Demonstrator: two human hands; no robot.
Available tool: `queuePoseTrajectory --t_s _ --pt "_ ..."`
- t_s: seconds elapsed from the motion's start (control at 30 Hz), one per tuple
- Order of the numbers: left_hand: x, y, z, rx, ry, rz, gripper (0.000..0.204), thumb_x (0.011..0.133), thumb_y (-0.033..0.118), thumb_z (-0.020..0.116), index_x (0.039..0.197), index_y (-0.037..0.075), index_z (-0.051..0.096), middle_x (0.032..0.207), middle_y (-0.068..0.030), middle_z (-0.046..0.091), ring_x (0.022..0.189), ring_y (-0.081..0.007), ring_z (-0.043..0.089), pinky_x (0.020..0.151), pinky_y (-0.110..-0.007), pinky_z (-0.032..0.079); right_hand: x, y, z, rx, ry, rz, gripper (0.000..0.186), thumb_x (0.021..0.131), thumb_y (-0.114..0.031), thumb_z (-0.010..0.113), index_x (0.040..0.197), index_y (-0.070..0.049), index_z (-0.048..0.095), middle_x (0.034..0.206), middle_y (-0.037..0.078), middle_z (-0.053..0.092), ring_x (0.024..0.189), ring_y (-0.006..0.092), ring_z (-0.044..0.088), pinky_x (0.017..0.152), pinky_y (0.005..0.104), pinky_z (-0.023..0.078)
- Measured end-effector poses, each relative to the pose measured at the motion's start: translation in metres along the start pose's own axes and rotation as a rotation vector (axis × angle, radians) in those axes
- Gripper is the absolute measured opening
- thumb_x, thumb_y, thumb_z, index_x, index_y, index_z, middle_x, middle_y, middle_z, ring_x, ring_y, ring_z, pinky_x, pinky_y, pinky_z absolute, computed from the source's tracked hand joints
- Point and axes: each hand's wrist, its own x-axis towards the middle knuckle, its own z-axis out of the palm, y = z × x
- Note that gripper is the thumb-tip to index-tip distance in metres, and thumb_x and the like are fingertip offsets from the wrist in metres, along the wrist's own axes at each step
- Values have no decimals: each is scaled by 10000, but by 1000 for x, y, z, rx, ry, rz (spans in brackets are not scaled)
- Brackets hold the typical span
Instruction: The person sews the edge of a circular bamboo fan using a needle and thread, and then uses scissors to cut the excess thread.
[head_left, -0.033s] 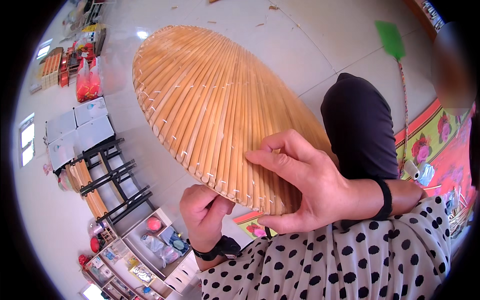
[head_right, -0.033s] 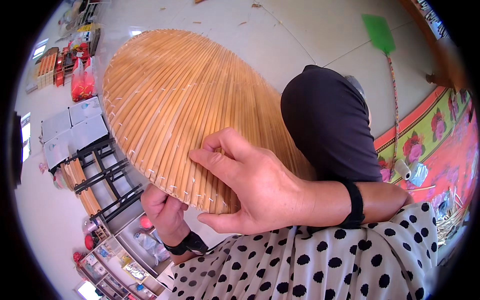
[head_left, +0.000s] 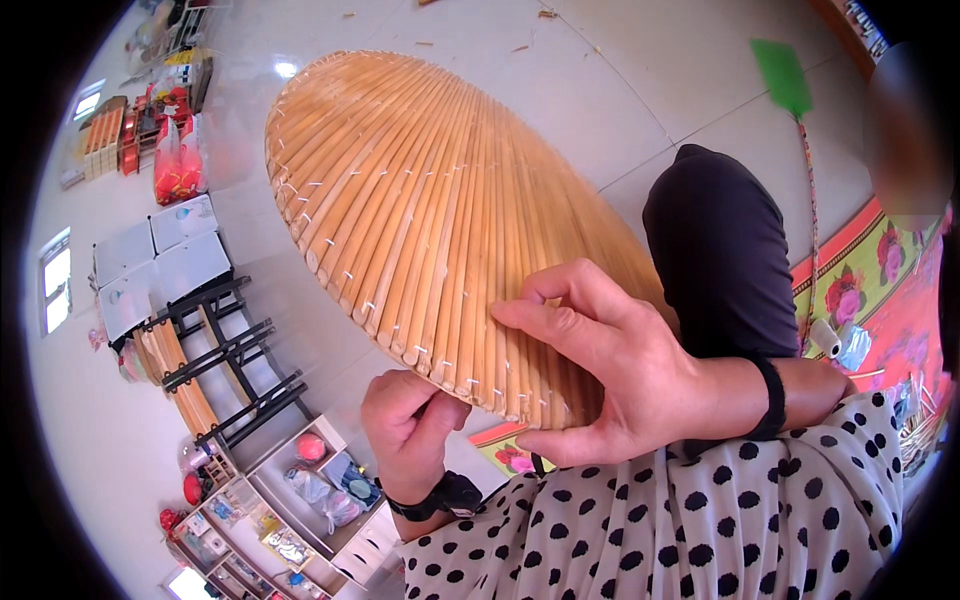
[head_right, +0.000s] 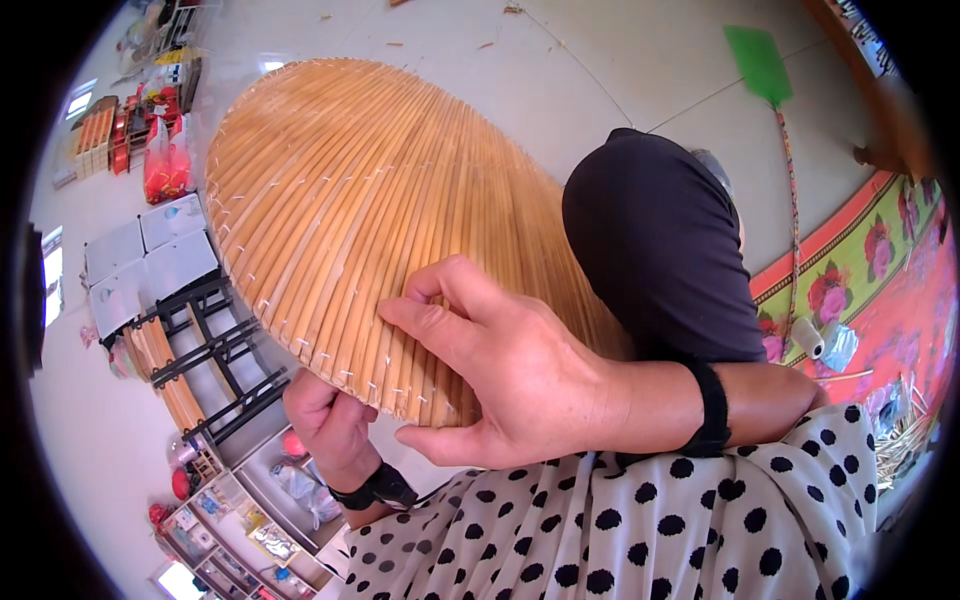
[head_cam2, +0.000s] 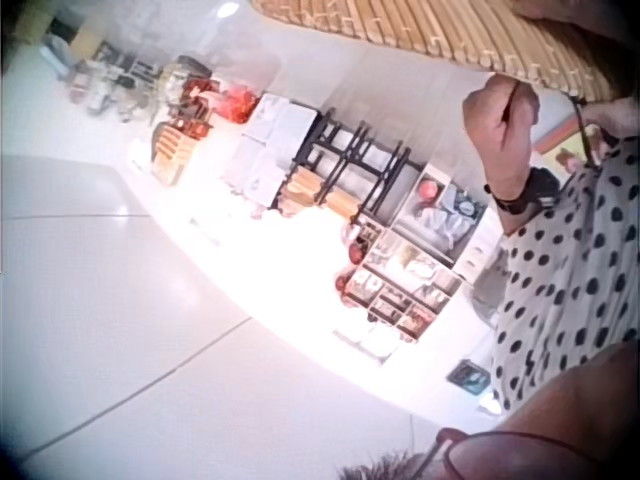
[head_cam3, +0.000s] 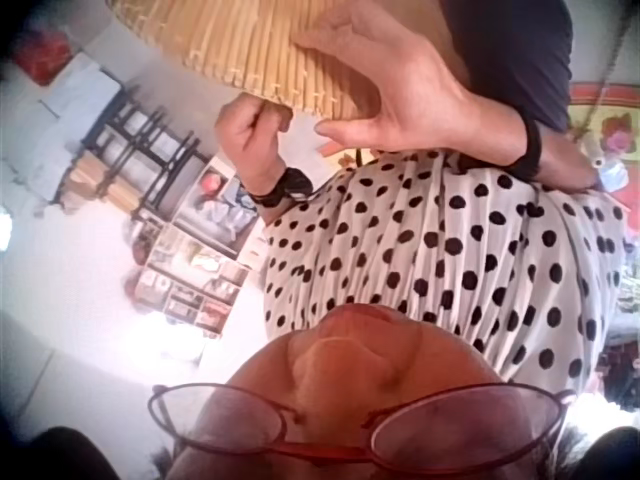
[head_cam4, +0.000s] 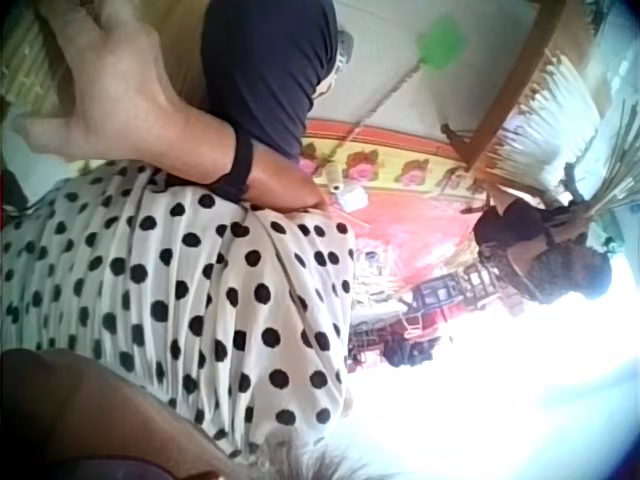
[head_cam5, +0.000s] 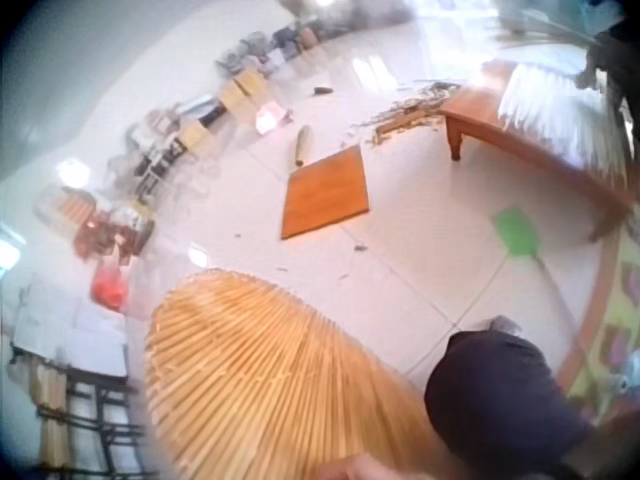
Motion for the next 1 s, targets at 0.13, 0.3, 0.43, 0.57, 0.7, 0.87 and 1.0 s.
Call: queuePoseTrajectory --t_s 0.13,0.3,0.43,0.57,0.7,0.87,1.0 --pt "-3 2 2 7 16 -22 162 809 -79 530 898 -54 664 572 -31 552 479 -107 508 473 -243 382 -1 0 1 -13 7 -17 778 681 -361 846 1265 56 547 1122 179 493 840 254 600 700 319 526" --pt "-4 7 -2 166 78 -45 101 823 -58 569 882 -31 647 580 -37 574 486 -105 520 481 -241 393 0 -2 1 2 12 -36 704 717 -284 793 1251 82 518 1128 184 475 877 317 610 713 357 553" --pt "-3 6 3 228 168 -32 34 833 -14 625 865 -6 631 579 -33 582 485 -100 523 485 -242 397 -1 -1 1 31 22 -26 709 718 -281 792 1266 72 516 1137 178 469 887 315 605 727 355 550" --pt "0 0 3 360 181 99 42 845 34 664 862 12 633 581 -29 590 479 -106 529 487 -246 400 -4 2 4 38 29 -23 772 704 -323 834 1305 56 533 1150 175 466 846 237 574 731 312 516" --pt "8 0 10 409 228 189 71 846 64 681 853 12 634 589 -40 606 484 -121 551 492 -250 410 -3 3 2 64 38 -32 737 718 -282 804 1303 63 517 1149 169 463 897 270 584 742 333 531" --pt "8 -1 18 380 281 224 96 851 80 686 888 -1 651 630 -63 642 519 -129 597 509 -244 431 -5 1 4 122 48 -24 713 724 -267 786 1297 61 519 1148 169 465 960 301 579 765 341 533" --pt "7 -2 17 404 261 239 101 866 63 668 932 -13 656 655 -72 661 540 -126 614 516 -229 438 -6 2 6 107 51 -27 705 720 -260 787 1291 59 522 1140 173 472 971 308 585 779 343 535"
